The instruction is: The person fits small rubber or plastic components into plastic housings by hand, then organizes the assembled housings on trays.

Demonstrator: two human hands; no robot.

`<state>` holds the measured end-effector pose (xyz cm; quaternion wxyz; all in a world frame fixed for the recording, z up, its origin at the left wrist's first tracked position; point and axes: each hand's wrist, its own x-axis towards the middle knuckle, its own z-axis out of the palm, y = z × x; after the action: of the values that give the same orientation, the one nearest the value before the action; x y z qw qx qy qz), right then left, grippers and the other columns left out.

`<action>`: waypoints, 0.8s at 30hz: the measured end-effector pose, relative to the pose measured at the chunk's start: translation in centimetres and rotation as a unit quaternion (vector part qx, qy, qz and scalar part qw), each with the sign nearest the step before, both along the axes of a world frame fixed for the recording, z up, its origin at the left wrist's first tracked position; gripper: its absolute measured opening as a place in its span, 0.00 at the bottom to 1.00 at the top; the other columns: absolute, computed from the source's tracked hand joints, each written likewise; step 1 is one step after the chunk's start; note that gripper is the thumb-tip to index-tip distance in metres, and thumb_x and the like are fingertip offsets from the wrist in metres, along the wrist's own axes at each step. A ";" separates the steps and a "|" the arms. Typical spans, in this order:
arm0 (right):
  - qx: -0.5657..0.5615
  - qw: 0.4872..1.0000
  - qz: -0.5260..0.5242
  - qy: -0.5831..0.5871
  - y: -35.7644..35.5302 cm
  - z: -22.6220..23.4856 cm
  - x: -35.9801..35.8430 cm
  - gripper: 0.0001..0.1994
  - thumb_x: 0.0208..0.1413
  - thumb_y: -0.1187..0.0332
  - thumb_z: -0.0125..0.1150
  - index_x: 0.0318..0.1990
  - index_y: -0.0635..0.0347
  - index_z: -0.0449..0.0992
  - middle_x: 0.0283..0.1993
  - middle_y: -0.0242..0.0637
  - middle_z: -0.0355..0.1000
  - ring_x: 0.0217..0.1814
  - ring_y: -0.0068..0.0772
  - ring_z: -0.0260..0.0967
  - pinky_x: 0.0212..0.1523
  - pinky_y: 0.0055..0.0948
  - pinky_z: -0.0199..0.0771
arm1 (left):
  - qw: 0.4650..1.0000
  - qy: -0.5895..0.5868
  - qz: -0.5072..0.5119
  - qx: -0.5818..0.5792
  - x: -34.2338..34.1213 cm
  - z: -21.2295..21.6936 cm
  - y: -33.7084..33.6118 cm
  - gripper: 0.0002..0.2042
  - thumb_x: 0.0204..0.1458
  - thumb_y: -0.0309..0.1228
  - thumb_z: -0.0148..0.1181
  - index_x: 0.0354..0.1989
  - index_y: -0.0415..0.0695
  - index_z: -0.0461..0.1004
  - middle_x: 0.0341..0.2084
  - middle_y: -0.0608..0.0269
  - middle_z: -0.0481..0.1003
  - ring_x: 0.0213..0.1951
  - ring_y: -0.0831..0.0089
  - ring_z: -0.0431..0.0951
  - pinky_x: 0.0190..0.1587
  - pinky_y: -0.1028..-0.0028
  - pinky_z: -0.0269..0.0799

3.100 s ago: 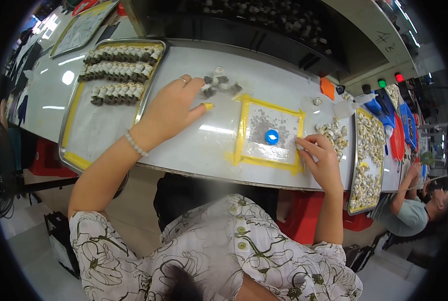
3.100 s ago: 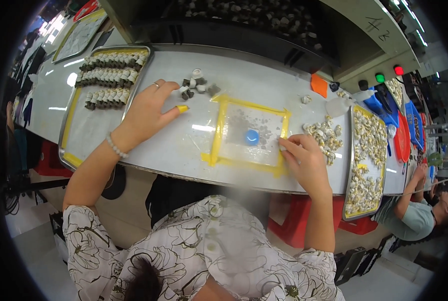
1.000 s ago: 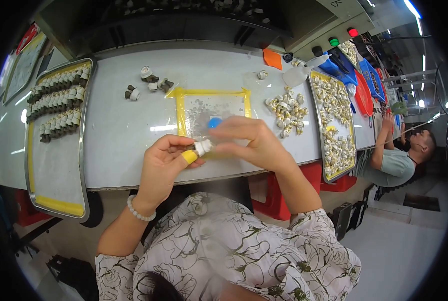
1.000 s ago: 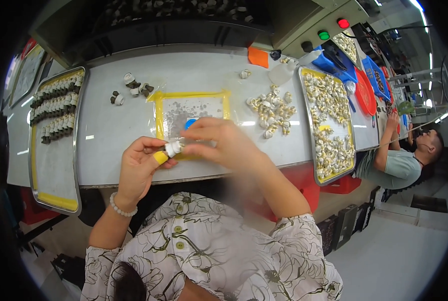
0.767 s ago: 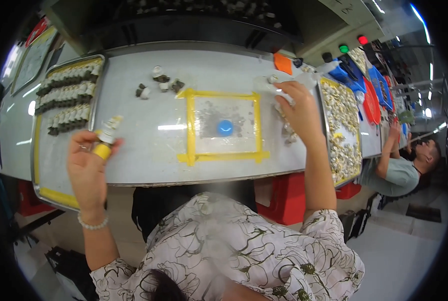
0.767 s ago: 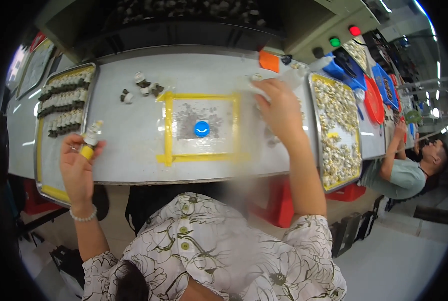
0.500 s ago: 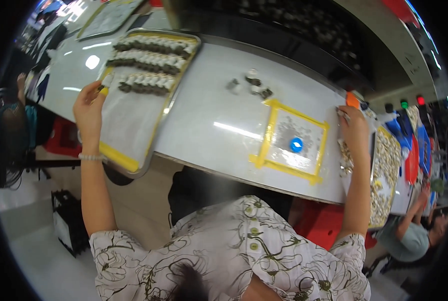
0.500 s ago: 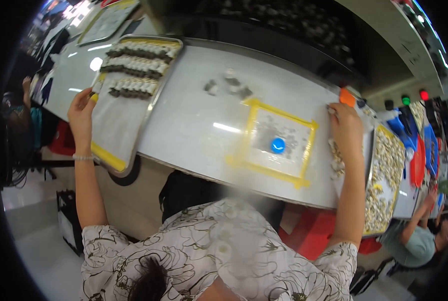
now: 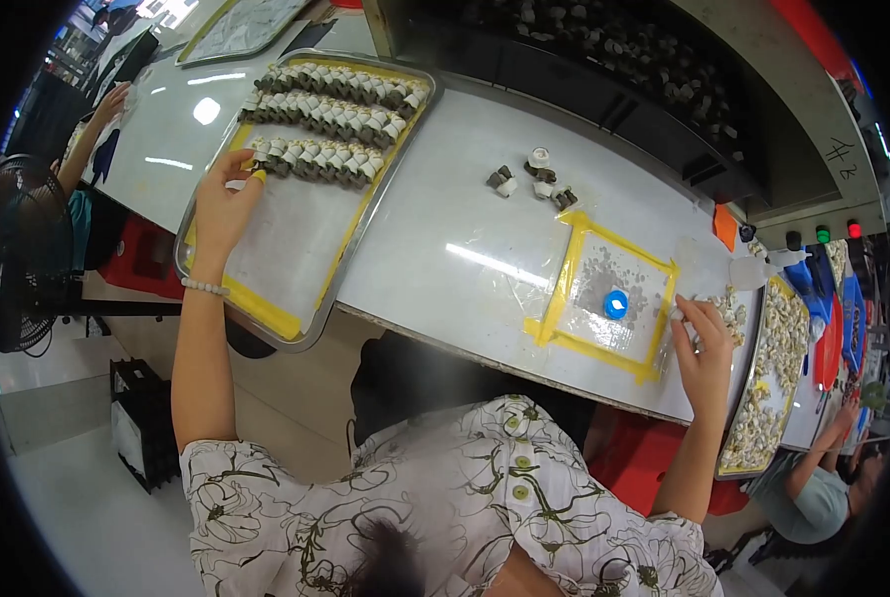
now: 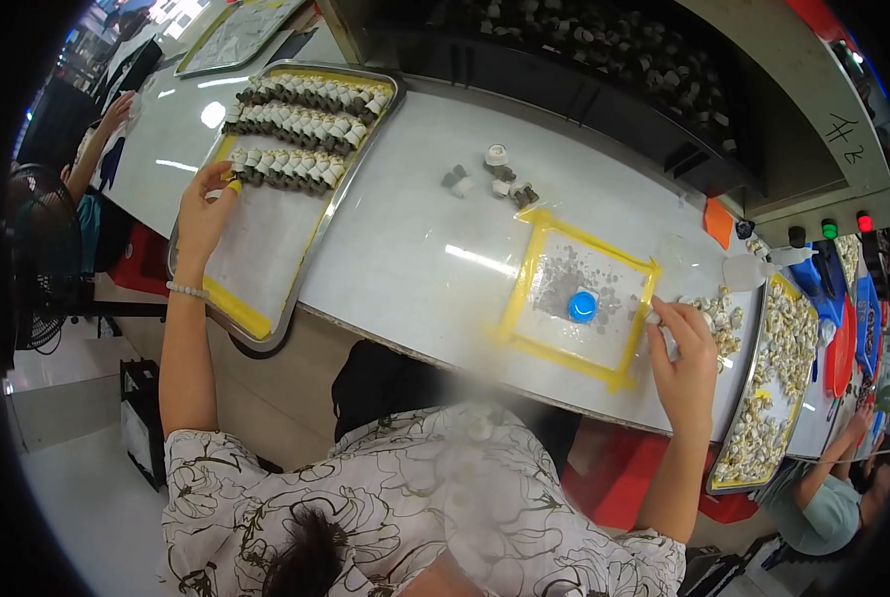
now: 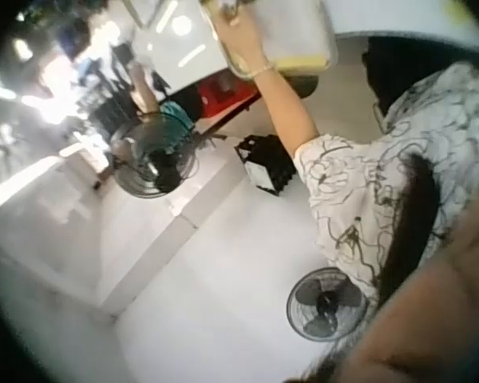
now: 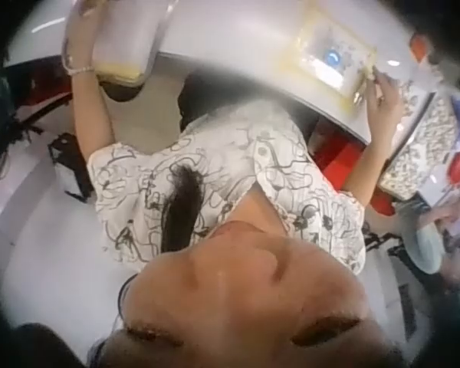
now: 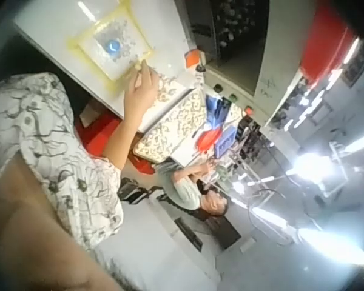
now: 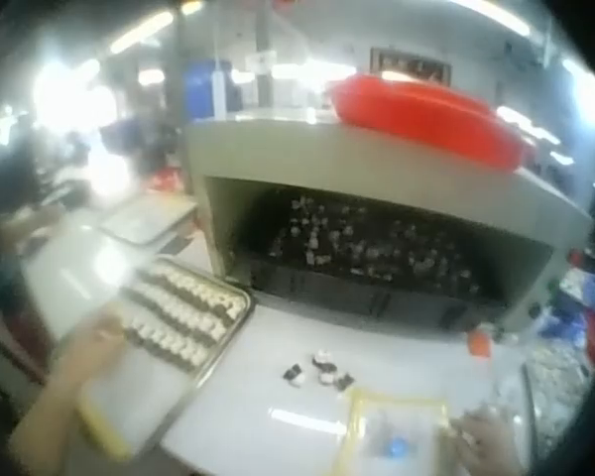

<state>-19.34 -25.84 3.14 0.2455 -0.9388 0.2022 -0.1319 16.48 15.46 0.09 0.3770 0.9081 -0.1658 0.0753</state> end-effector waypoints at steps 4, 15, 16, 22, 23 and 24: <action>-0.027 0.999 0.021 -0.029 0.5 -1.1 -0.7 0.13 0.47 0.78 0.59 0.43 0.64 0.75 0.38 0.41 0.70 0.35 0.35 0.69 0.33 0.26 0.69 | 1.000 -0.023 -0.020 0.008 -0.4 0.4 -0.9 0.21 0.41 0.28 0.60 0.47 0.40 0.71 0.37 0.59 0.75 0.33 0.76 0.73 0.33 0.78 0.68; -0.034 0.999 -0.006 -0.030 0.6 -1.7 -0.9 0.13 0.44 0.79 0.61 0.41 0.64 0.75 0.38 0.40 0.71 0.31 0.34 0.69 0.34 0.27 0.70 | 0.991 0.037 -0.105 0.069 2.3 0.6 -0.7 0.26 0.41 0.21 0.57 0.53 0.47 0.68 0.44 0.61 0.72 0.42 0.75 0.70 0.42 0.77 0.68; -0.036 0.999 -0.012 -0.028 0.5 -1.7 -0.9 0.13 0.44 0.79 0.61 0.41 0.64 0.75 0.38 0.40 0.71 0.31 0.34 0.69 0.34 0.27 0.70 | 0.991 0.039 -0.111 0.067 2.2 0.8 -1.0 0.26 0.41 0.21 0.57 0.53 0.47 0.68 0.44 0.61 0.72 0.42 0.75 0.70 0.42 0.77 0.68; -0.024 0.999 -0.009 -0.020 0.9 -1.2 -0.3 0.11 0.44 0.78 0.61 0.39 0.64 0.77 0.35 0.39 0.70 0.33 0.34 0.69 0.31 0.28 0.71 | 0.968 -0.143 -0.109 0.177 -2.5 4.0 -5.5 0.24 0.42 0.20 0.54 0.52 0.44 0.67 0.45 0.53 0.72 0.46 0.61 0.72 0.47 0.67 0.68; -0.027 0.999 -0.016 -0.016 0.9 -1.1 -0.3 0.11 0.44 0.78 0.61 0.39 0.64 0.77 0.35 0.39 0.70 0.33 0.34 0.69 0.31 0.28 0.71 | 0.981 -0.044 -0.151 0.111 -4.0 5.4 -7.9 0.23 0.42 0.20 0.55 0.52 0.43 0.67 0.46 0.52 0.71 0.48 0.59 0.71 0.50 0.67 0.67; -0.029 0.999 -0.013 -0.015 0.8 -1.0 -0.3 0.11 0.44 0.77 0.61 0.39 0.63 0.77 0.34 0.39 0.70 0.33 0.34 0.69 0.31 0.28 0.70 | 0.976 -0.008 -0.208 0.069 -5.4 5.5 -10.0 0.23 0.42 0.20 0.55 0.52 0.43 0.67 0.47 0.52 0.71 0.49 0.58 0.70 0.51 0.67 0.66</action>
<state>-19.64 -25.02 2.13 0.2191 -0.9409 0.2070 -0.1546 11.09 5.49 5.58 0.3197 0.8769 -0.3589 -0.0091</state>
